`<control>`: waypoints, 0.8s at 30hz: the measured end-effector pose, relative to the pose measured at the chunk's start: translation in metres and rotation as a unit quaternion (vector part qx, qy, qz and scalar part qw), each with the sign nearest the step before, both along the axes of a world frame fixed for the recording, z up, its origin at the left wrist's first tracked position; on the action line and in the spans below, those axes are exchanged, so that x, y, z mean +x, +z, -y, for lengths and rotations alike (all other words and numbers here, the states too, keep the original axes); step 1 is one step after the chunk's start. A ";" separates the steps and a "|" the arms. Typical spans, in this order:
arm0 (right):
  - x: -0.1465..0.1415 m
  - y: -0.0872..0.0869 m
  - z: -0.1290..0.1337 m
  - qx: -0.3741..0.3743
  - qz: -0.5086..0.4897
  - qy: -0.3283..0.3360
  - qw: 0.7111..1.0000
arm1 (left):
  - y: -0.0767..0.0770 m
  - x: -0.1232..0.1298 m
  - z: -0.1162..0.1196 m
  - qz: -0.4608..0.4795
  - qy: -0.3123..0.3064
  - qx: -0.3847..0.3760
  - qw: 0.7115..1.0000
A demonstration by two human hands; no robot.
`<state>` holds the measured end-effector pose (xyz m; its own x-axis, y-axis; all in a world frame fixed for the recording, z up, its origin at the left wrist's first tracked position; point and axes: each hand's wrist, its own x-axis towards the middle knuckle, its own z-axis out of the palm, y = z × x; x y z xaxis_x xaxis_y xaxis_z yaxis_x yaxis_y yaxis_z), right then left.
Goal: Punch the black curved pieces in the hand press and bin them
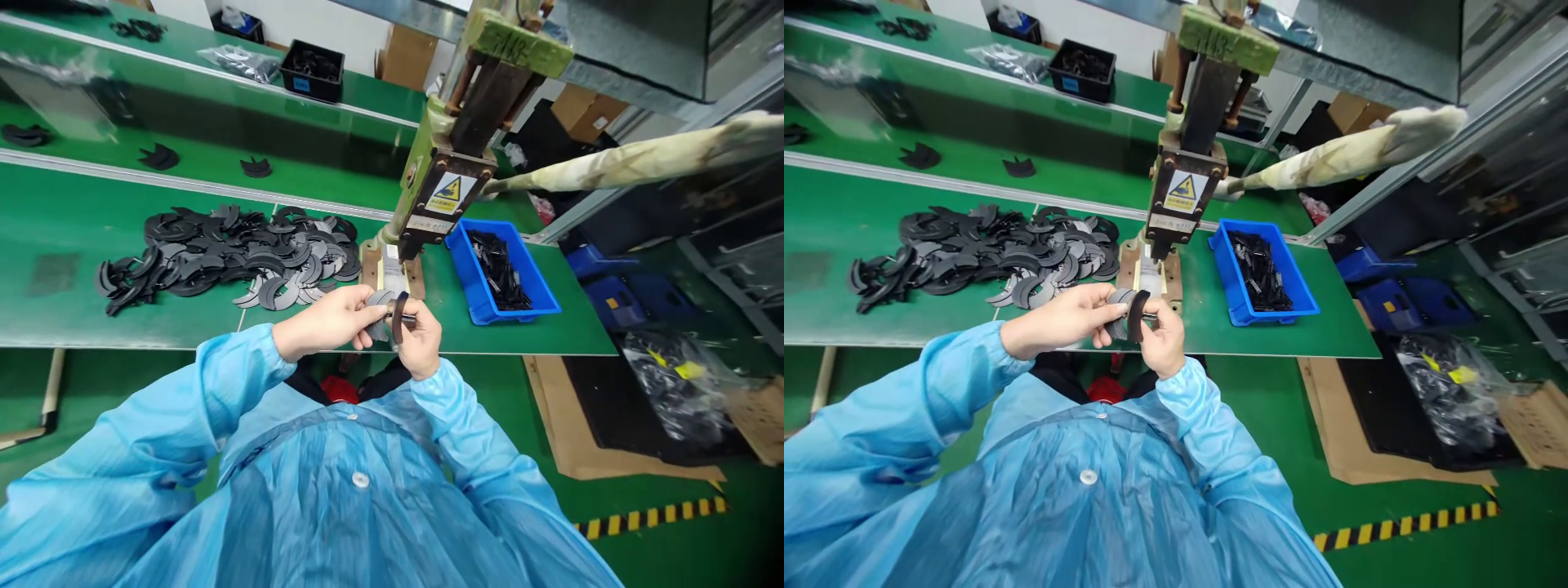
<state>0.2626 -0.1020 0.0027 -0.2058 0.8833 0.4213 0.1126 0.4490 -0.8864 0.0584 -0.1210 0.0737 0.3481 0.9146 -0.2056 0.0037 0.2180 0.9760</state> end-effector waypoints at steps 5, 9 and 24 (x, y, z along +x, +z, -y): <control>0.004 0.001 0.007 0.048 0.045 0.000 0.998 | 0.004 -0.004 -0.004 0.028 -0.053 -0.069 0.996; 0.011 0.007 0.007 0.073 0.092 0.009 0.993 | -0.001 -0.005 -0.008 0.006 -0.047 -0.049 0.998; 0.027 0.015 0.005 0.142 0.149 0.037 0.978 | -0.008 0.007 0.007 -0.194 0.148 0.229 0.942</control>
<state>0.2898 -0.1075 0.0180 -0.4163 0.7174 0.5586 0.3045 0.6889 -0.6578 0.0654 -0.1275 0.0653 0.0436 0.9835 0.1757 0.3854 -0.1788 0.9053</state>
